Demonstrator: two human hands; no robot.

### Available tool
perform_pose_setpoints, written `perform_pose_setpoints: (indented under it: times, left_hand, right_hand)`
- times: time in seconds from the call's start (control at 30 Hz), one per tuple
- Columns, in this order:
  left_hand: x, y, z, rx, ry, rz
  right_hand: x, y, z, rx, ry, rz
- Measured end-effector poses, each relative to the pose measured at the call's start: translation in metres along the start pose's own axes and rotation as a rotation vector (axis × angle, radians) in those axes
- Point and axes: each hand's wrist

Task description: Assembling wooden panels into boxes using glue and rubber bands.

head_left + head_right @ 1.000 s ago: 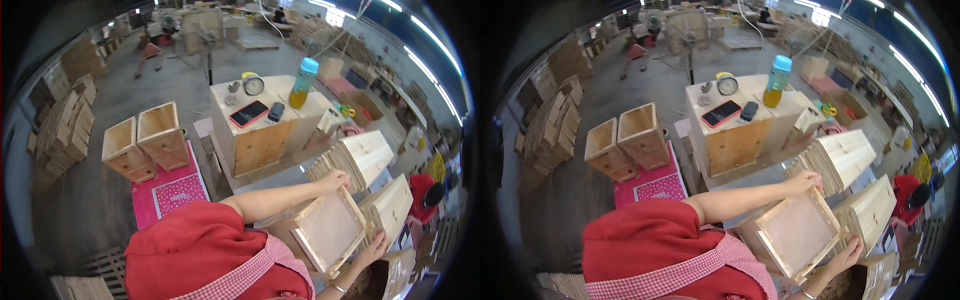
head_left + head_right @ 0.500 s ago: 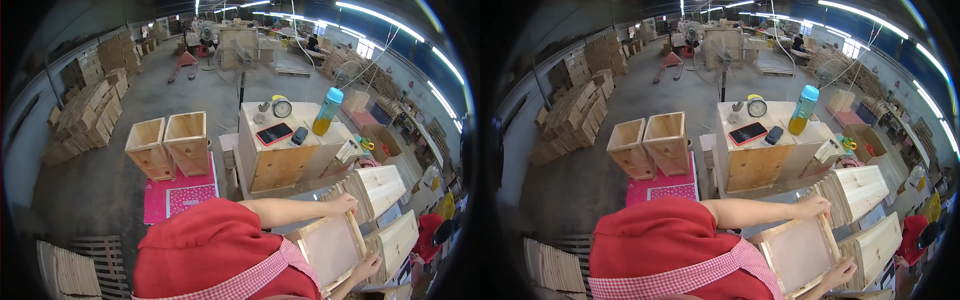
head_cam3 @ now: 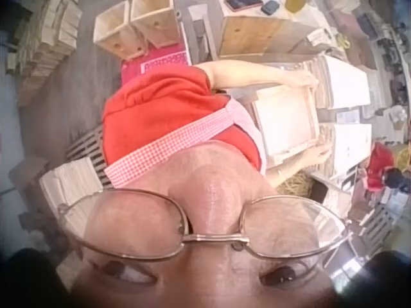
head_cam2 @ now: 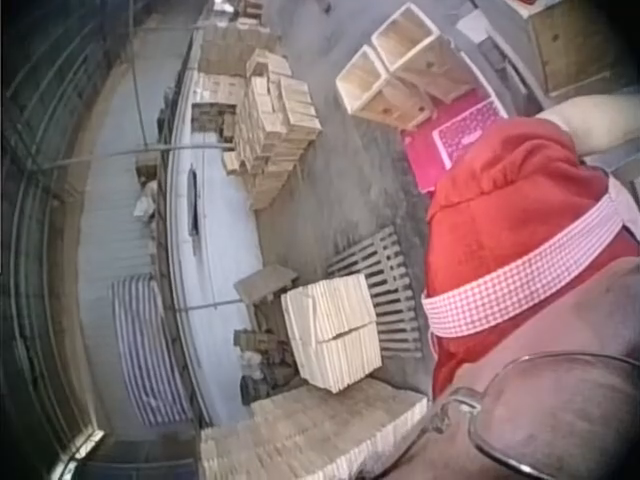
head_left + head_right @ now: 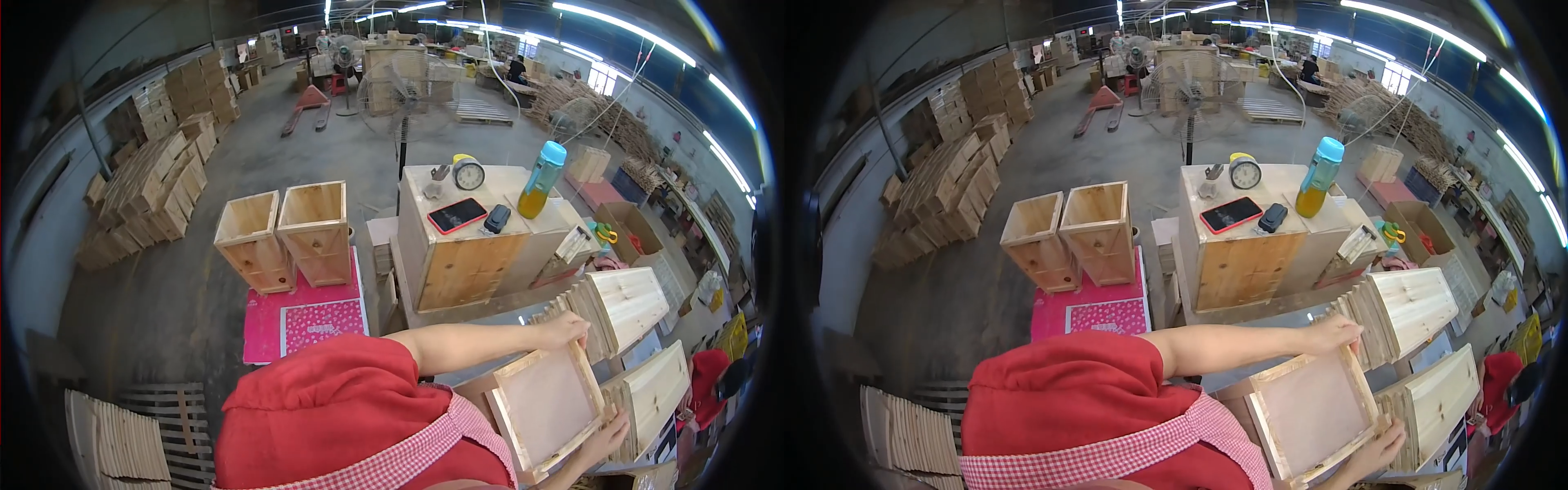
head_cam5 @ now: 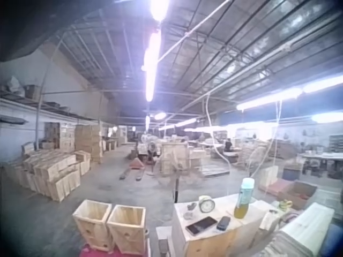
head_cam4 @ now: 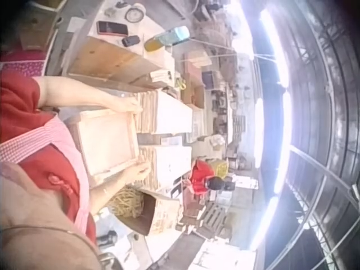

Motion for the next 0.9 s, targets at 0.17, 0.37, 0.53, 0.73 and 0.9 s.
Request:
perform_pose_setpoints:
  times: [0.17, 0.37, 0.53, 0.73, 0.9]
  left_hand:
    - [0.001, 0.007, 0.02, -0.123, 0.224, 0.004]
    - [0.019, 0.016, 0.015, -0.187, 0.487, 0.043]
    - [0.042, 0.032, 0.005, -0.136, 0.637, 0.097]
    - [0.1, 0.058, 0.022, -0.085, 0.573, 0.191]
    - [0.116, 0.07, 0.042, -0.19, 0.418, 0.114]
  right_hand:
    - [0.062, -0.052, 0.067, 0.08, -0.026, 0.092]
    - [0.078, -0.063, 0.047, 0.115, 0.061, -0.068]
    - [0.048, -0.046, 0.026, 0.025, 0.198, -0.046]
    - [0.023, -0.015, 0.009, -0.066, 0.229, -0.126]
    - [0.009, 0.028, -0.009, -0.006, 0.205, -0.107]
Point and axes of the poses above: each hand's wrist, its own x-axis away from the middle knuckle, its own z-axis out of the back of the hand, y = z × x, and after that the axes turned 10 degrees about y, right-handed
